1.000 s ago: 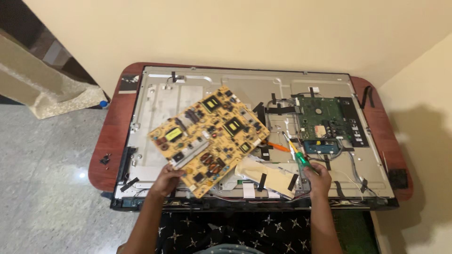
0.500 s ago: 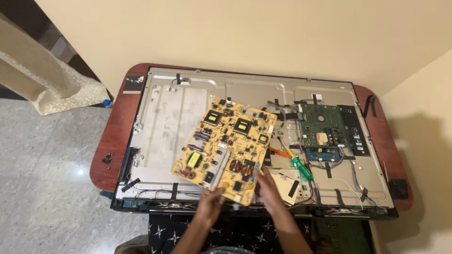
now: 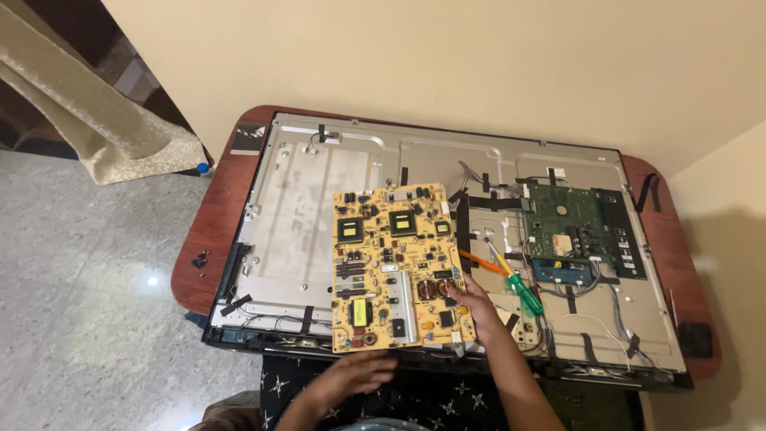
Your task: The person uses a screwdriver to remove screws from a circuit board inside an open appliance chassis. They then lift the board, flip it over, and use a plastic spudger to scrape the surface of the board.
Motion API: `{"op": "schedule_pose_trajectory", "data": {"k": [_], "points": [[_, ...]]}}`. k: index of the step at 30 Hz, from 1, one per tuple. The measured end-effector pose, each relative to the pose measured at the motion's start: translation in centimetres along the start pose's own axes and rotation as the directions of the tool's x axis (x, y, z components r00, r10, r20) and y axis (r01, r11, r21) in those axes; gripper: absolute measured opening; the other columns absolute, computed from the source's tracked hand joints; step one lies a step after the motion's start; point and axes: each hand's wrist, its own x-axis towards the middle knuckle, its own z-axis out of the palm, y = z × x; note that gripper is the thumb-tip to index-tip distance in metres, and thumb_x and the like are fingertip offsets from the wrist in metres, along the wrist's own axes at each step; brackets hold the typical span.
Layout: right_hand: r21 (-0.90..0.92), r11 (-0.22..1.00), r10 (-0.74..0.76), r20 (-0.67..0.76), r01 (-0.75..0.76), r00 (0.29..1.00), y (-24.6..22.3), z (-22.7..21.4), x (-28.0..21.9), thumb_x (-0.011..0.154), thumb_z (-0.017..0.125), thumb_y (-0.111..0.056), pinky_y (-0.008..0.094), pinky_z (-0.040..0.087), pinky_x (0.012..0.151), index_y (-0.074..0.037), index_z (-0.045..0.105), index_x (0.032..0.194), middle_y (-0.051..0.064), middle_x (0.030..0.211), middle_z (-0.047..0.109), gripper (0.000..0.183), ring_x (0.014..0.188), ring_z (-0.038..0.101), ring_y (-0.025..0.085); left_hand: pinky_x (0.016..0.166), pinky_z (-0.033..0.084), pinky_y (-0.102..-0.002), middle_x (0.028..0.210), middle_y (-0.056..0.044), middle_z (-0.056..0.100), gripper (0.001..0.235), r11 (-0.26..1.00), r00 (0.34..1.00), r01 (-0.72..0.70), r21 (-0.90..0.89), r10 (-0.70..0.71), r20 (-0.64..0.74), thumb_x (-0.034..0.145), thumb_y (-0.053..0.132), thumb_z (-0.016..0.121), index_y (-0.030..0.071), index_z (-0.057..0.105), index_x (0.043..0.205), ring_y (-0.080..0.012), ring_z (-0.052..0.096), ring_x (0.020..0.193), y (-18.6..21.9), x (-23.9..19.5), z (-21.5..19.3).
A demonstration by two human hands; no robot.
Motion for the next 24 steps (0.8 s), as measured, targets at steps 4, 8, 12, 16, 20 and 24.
{"op": "schedule_pose_trajectory", "data": {"k": [4,8,12,16,20,24], "points": [[0.052,0.998,0.039,-0.051,-0.036,0.998,1.7,-2.3,1.7,0.086,0.066,-0.005,0.039,0.063,0.089,-0.006,0.023,0.157,0.018,0.132,0.064,0.083,0.111,0.070,0.023,0.080,0.059,-0.036,0.097,-0.014,0.079,0.047,0.960,0.991,-0.056,0.275,0.087,-0.099,0.104,0.036,0.045,0.001,0.068,0.126,-0.0235,0.075,0.087,2.4,-2.0,-4.5],[0.043,0.998,-0.045,0.124,0.040,0.991,2.7,-3.8,2.1,0.092,0.071,-0.008,0.040,0.061,0.086,0.005,0.027,0.164,0.024,0.133,0.054,0.085,0.107,0.065,0.028,0.072,0.061,-0.031,0.095,-0.009,0.077,0.042,0.911,0.745,-0.112,0.397,0.342,-0.573,0.101,0.038,0.050,0.011,0.071,0.124,-0.0186,0.074,0.078,5.5,-0.1,-8.0],[-0.100,0.994,0.030,-0.055,-0.035,0.998,2.8,-3.6,2.2,0.086,0.071,-0.012,0.039,0.059,0.098,-0.006,0.026,0.158,0.020,0.144,0.056,0.085,0.125,0.061,0.027,0.070,0.056,-0.031,0.103,-0.002,0.074,0.036,0.856,0.624,-0.030,0.516,0.420,-0.659,0.096,0.027,0.064,0.012,0.066,0.129,-0.0175,0.073,0.077,7.4,3.8,-10.0],[-0.360,0.933,-0.009,-0.027,-0.001,1.000,2.2,-2.6,1.6,0.089,0.075,-0.019,0.042,0.039,0.106,-0.006,0.028,0.159,0.017,0.153,0.048,0.085,0.136,0.050,0.025,0.064,0.057,-0.031,0.094,-0.007,0.073,0.034,0.974,0.760,-0.186,0.132,0.228,-0.608,0.099,0.020,0.061,0.005,0.069,0.129,-0.0160,0.068,0.074,7.1,7.4,-10.0],[-0.592,0.806,-0.075,-0.098,0.003,0.992,1.0,-0.9,0.0,0.091,0.079,-0.027,0.044,0.042,0.111,-0.005,0.041,0.153,0.015,0.147,0.055,0.076,0.132,0.053,0.022,0.060,0.057,-0.031,0.087,-0.008,0.074,0.037,0.936,0.688,-0.182,0.300,0.339,-0.642,0.093,0.015,0.067,0.003,0.070,0.128,-0.0154,0.066,0.067,6.7,8.1,-9.5],[-0.861,0.507,-0.160,-0.140,-0.040,0.977,-0.6,0.4,-2.4,0.093,0.074,-0.033,0.041,0.058,0.097,-0.011,0.067,0.131,0.017,0.116,0.076,0.045,0.105,0.074,0.027,0.060,0.057,-0.029,0.087,-0.005,0.073,0.036,0.946,0.712,-0.292,0.142,0.314,-0.628,0.091,0.014,0.072,0.003,0.070,0.125,-0.0116,0.067,0.068,6.8,6.9,-9.6]]}}
